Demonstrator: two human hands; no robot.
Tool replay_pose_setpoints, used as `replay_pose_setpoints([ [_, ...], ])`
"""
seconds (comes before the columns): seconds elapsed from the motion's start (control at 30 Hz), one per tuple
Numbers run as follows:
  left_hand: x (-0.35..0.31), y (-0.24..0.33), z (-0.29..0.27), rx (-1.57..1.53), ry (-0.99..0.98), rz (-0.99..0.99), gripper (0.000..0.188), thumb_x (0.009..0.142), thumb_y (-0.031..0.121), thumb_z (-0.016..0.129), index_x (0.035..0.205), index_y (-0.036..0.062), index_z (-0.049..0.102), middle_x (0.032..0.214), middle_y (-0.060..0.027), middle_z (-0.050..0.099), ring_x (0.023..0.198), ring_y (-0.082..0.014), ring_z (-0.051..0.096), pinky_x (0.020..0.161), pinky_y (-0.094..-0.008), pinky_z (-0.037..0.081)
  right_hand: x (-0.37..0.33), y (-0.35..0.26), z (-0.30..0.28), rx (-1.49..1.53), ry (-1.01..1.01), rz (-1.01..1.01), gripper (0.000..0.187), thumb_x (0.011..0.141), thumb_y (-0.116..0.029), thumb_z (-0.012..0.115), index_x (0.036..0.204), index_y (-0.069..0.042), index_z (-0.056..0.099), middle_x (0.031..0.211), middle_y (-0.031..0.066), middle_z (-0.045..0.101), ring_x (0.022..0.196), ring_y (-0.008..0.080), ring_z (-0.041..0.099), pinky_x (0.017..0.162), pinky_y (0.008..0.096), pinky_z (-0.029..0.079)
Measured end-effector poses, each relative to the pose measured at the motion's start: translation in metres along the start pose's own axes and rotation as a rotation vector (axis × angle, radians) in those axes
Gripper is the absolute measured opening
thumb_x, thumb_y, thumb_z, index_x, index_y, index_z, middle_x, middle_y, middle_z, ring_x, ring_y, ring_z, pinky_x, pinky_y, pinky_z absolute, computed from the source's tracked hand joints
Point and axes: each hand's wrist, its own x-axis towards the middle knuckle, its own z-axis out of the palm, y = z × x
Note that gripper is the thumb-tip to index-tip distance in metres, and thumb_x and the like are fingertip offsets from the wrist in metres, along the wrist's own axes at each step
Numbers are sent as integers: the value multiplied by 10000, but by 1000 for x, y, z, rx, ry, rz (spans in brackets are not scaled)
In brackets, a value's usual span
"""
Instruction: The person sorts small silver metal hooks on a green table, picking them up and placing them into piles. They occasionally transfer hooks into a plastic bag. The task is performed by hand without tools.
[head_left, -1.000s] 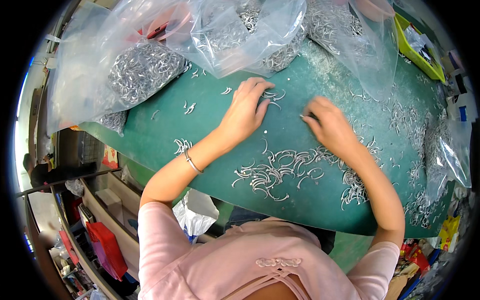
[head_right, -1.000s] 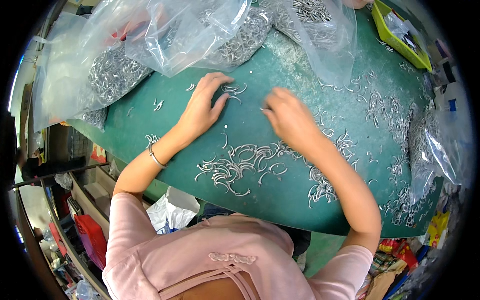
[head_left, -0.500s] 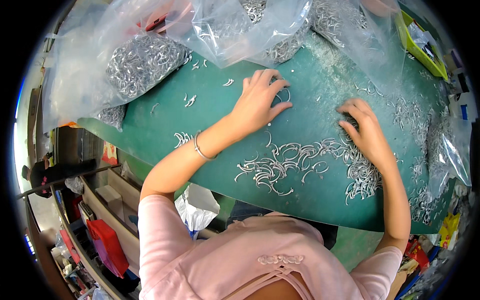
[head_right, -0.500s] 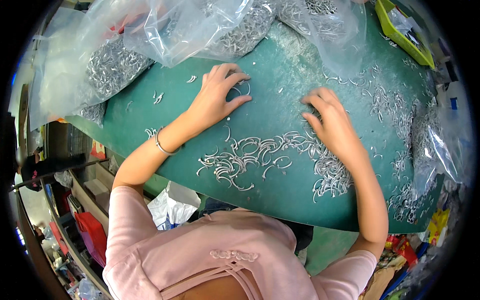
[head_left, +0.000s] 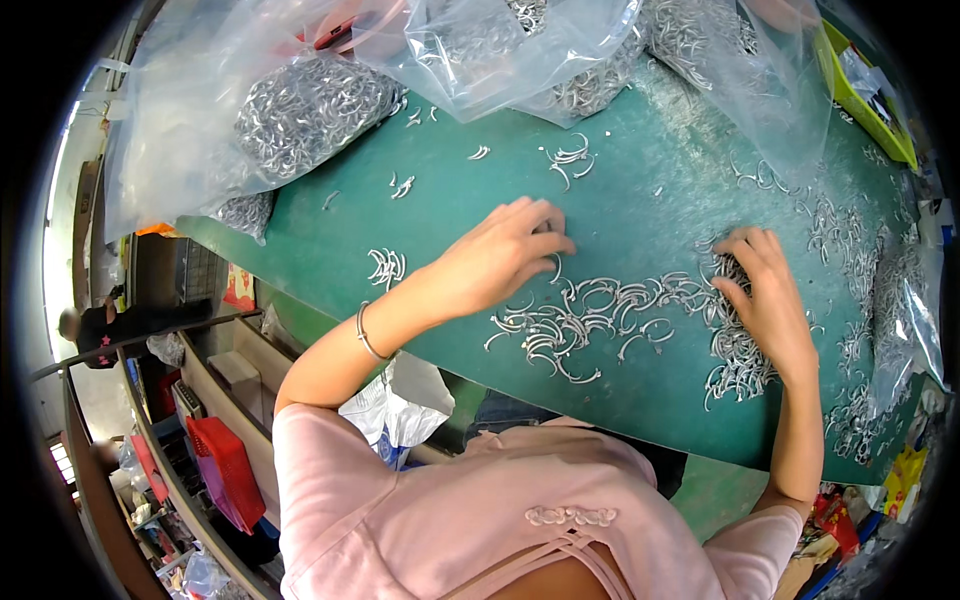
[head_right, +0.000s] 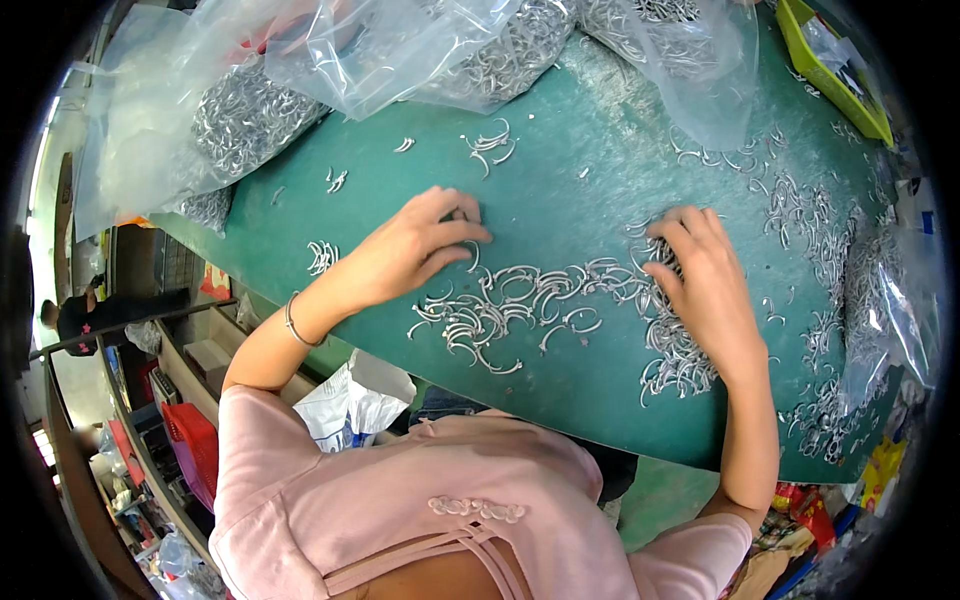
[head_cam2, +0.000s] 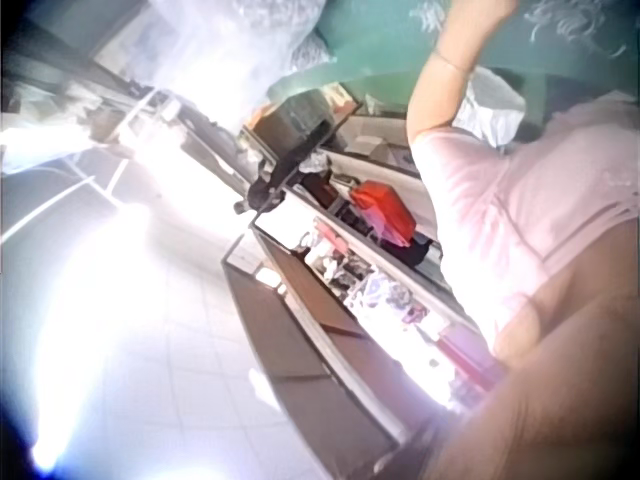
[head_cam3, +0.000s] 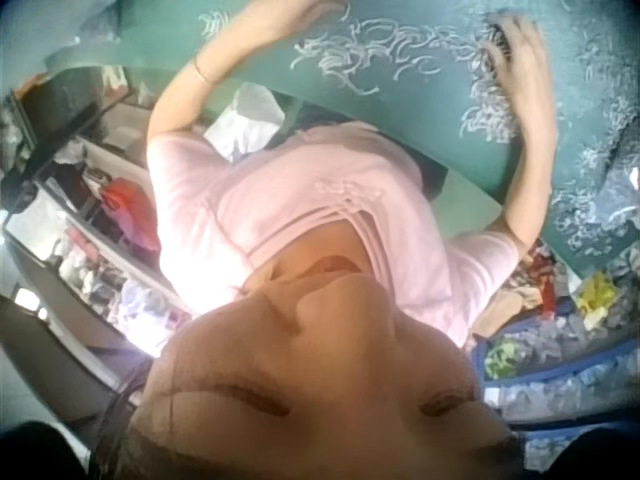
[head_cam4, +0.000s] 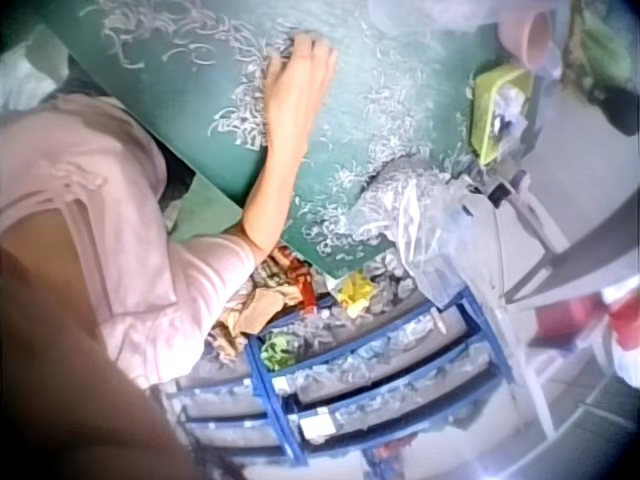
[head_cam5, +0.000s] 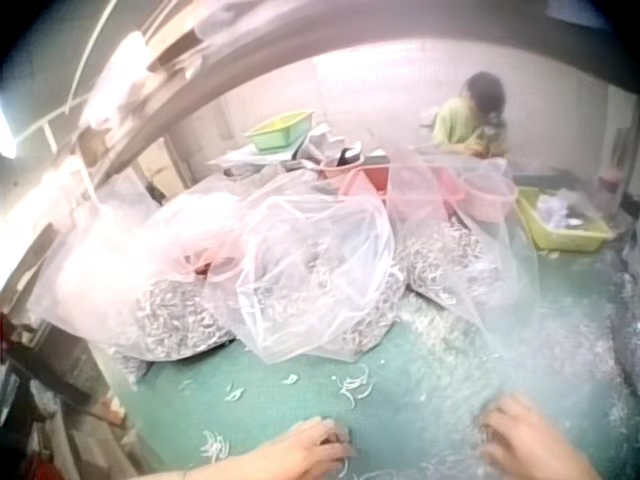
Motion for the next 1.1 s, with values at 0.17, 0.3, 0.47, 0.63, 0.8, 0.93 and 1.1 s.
replay_pose_setpoints([
  [0.17,-2,-16,10,44,70,11,137,820,40,693,944,50,636,985,-96,542,941,-294,532,854,-396,438,1,2,1,8,-3,14,297,744,-13,732,1010,-5,599,1021,144,566,1016,362,532,878,439,441],
  [0.3,20,-34,14,189,275,-69,103,841,55,677,923,36,619,919,-117,548,905,-306,548,824,-402,452,1,0,1,-23,8,38,298,741,-23,739,1002,5,597,1010,145,566,997,361,538,877,440,440],
  [0.47,29,-29,15,135,469,-139,134,848,21,668,969,28,611,901,-123,554,848,-284,575,774,-384,475,-2,-5,4,-91,99,61,288,742,-14,733,992,22,594,1010,150,570,975,363,548,863,442,448],
  [0.63,-13,8,0,-135,126,-184,176,822,29,706,972,31,616,929,-115,573,882,-282,593,780,-383,478,-3,-31,15,32,59,-121,257,759,2,705,996,-4,607,1026,148,573,979,350,553,847,416,457],
  [0.8,-48,28,7,13,60,-290,205,785,113,762,916,48,619,935,-103,570,912,-313,555,802,-400,429,15,-64,41,206,-109,-330,260,774,-34,705,1017,-14,612,1040,129,561,972,319,550,823,408,451],
  [0.93,-55,29,19,119,72,-281,205,786,112,754,925,62,612,917,-92,550,872,-296,536,756,-397,414,33,-80,63,225,-103,-419,262,777,-42,705,1022,-18,616,1039,113,548,955,301,545,804,411,446],
  [1.1,-58,32,23,147,139,-208,191,804,96,730,921,57,586,945,-88,541,867,-290,523,732,-388,403,29,-75,66,161,-137,-386,256,772,-44,712,1006,-15,612,1029,110,540,950,304,536,802,408,449],
])
